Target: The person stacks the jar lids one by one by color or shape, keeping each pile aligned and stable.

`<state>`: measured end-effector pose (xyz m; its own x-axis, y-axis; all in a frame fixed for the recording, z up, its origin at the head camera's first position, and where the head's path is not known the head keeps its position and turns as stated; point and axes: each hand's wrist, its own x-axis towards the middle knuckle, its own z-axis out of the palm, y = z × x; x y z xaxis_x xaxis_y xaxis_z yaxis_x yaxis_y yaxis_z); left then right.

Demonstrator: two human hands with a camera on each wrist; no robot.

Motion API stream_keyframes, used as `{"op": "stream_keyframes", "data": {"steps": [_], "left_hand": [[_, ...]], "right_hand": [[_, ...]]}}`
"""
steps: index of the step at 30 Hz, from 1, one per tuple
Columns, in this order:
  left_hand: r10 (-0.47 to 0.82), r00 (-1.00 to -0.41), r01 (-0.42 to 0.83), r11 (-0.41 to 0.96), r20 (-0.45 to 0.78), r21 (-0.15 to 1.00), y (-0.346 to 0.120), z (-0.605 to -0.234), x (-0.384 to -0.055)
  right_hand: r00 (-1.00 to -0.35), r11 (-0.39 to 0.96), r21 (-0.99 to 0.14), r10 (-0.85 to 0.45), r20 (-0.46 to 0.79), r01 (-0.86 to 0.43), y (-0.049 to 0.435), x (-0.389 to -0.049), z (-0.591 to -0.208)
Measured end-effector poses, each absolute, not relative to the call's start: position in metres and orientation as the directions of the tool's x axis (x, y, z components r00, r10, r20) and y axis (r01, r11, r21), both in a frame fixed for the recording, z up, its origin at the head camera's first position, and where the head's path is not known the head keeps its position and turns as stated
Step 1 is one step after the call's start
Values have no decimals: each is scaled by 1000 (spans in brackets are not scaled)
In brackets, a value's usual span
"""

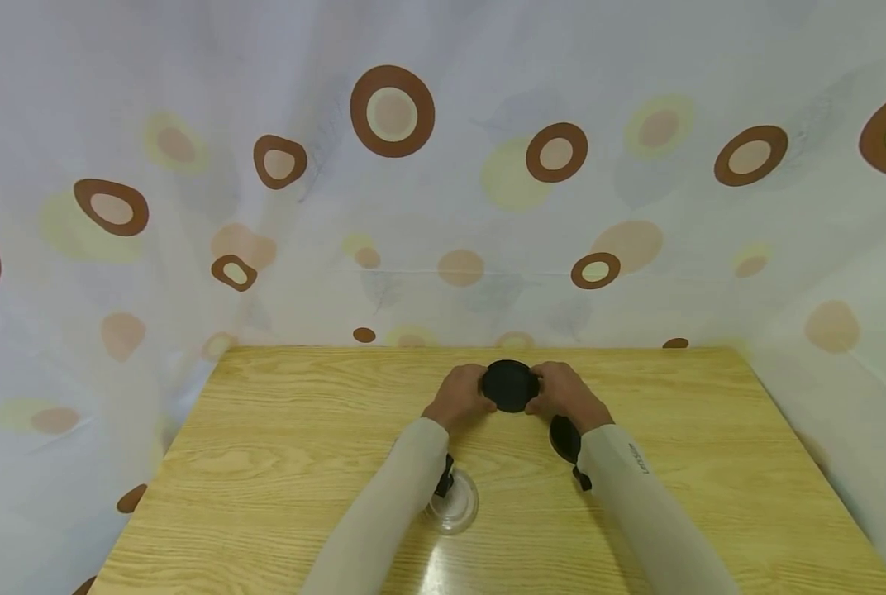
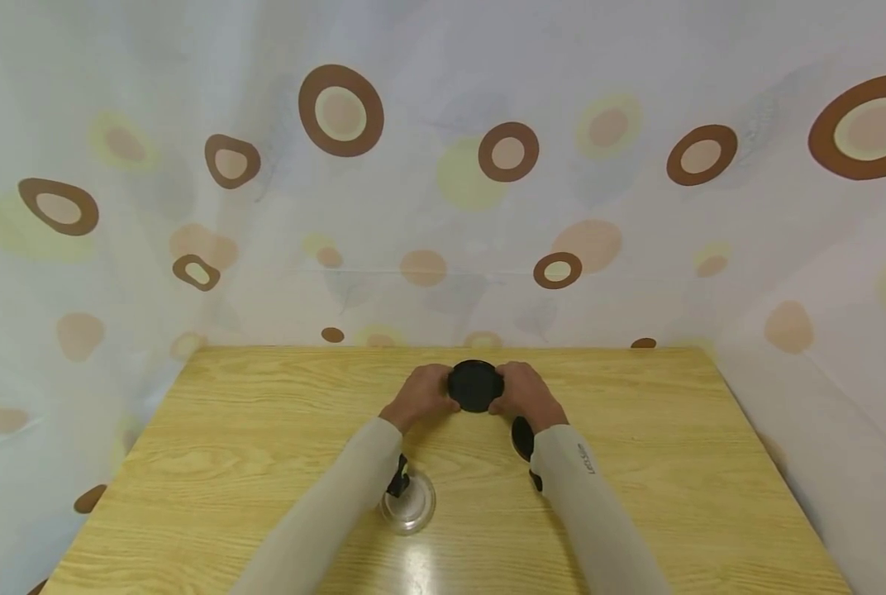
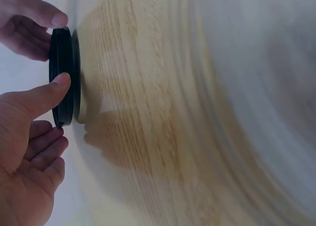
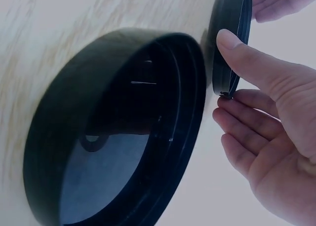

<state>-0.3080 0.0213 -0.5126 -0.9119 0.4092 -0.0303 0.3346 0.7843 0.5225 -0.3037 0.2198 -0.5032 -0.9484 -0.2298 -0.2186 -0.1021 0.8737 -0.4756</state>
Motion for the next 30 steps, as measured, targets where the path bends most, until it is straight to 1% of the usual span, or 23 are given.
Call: {"op": "stream_keyframes", "data": {"steps": [12, 19, 30], "left_hand": [[394, -918, 304, 757, -33, 578, 14, -507, -305], [390, -920, 314, 788, -34, 529, 13, -503, -304], [410, -911, 330, 794, -48, 511, 12, -493, -292]], "right_hand": [[-944, 886, -459, -205, -259, -66, 216, -298, -493], [-946, 886, -458, -202, -254, -66, 216, -291, -487], [-953, 888, -448, -217, -212, -103, 217, -276, -480]]}}
